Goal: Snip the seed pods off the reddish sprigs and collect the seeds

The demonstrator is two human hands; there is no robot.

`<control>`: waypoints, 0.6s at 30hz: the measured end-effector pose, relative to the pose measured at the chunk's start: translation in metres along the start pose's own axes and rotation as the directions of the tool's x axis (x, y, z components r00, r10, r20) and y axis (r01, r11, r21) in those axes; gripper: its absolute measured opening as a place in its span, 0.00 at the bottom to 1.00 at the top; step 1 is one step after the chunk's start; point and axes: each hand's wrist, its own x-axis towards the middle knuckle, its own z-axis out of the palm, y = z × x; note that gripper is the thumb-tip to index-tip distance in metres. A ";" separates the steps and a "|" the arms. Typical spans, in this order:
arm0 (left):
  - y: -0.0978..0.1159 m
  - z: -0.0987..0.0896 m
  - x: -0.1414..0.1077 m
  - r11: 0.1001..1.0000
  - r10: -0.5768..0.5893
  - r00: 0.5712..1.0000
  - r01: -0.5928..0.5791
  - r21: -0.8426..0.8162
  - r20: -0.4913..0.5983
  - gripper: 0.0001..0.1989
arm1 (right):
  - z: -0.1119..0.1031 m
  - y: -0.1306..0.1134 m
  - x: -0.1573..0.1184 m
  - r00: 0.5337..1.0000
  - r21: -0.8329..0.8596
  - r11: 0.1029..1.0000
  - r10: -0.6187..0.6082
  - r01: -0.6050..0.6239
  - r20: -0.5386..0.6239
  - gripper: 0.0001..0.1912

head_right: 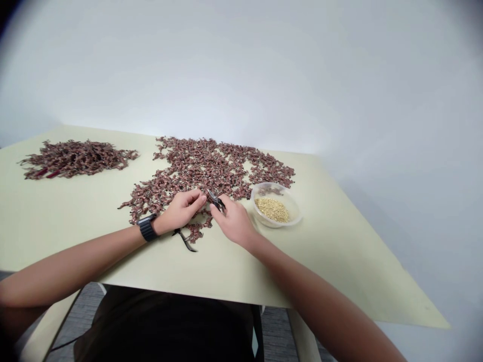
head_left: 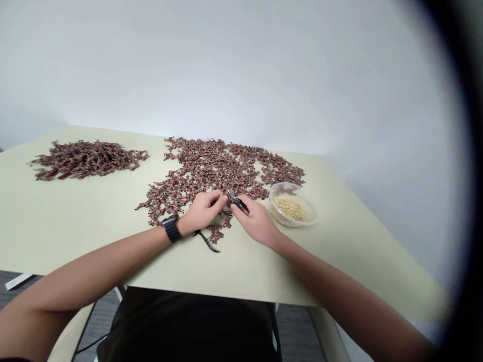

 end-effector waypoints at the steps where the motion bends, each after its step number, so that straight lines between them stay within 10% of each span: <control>1: 0.001 0.001 0.000 0.999 0.003 1.000 -0.002 0.032 -0.020 0.20 | 0.003 0.000 0.000 1.000 0.062 0.998 0.023 -0.024 0.006 0.15; 9: -0.001 0.008 -0.002 0.979 0.021 0.996 -0.001 0.206 -0.092 0.16 | 0.007 -0.007 0.004 0.978 0.453 0.869 0.145 -0.198 0.149 0.14; 18: -0.002 0.007 -0.002 0.970 0.024 0.996 -0.003 0.244 -0.084 0.15 | -0.005 -0.011 0.005 0.834 0.701 0.468 0.179 -0.539 0.522 0.15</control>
